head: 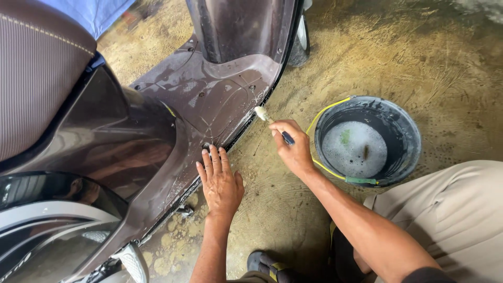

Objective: The person scrubs the side panel and floorboard of a scooter using a brush and soapy water from a bucket. They repeatedly dip the brush into the bucket and scrub the scooter's bodywork.

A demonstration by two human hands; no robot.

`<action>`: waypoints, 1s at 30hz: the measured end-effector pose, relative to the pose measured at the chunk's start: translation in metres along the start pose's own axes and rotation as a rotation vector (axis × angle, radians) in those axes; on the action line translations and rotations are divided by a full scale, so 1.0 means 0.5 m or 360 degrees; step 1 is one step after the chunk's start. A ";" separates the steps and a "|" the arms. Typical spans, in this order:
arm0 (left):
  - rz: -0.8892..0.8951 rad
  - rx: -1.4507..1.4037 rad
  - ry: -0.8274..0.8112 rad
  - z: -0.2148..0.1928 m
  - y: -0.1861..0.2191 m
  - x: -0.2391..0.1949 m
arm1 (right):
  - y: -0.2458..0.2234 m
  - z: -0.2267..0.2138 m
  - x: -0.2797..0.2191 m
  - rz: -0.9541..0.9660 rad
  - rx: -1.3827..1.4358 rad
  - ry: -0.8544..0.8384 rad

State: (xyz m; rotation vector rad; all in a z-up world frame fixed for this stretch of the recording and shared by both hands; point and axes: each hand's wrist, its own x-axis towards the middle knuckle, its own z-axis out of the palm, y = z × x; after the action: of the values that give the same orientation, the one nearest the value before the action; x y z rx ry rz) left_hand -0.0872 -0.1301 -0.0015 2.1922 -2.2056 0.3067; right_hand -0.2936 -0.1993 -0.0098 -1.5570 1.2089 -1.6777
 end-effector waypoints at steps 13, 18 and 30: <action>0.0030 -0.0017 -0.0016 0.004 -0.003 0.007 | -0.064 0.045 -0.095 0.0092 0.0316 -0.0378; 0.0023 -0.0035 -0.0016 -0.008 0.002 -0.004 | 0.008 0.024 -0.072 0.0082 0.0089 -0.0107; 0.0012 0.0012 -0.0123 -0.002 0.033 0.015 | -0.124 0.008 -0.062 0.0028 0.0313 -0.0294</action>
State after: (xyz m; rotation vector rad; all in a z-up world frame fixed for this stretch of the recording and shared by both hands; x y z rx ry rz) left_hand -0.1037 -0.1375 -0.0014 2.2371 -2.2555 0.2342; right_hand -0.2732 -0.1457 0.0292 -1.5363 0.9322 -1.5521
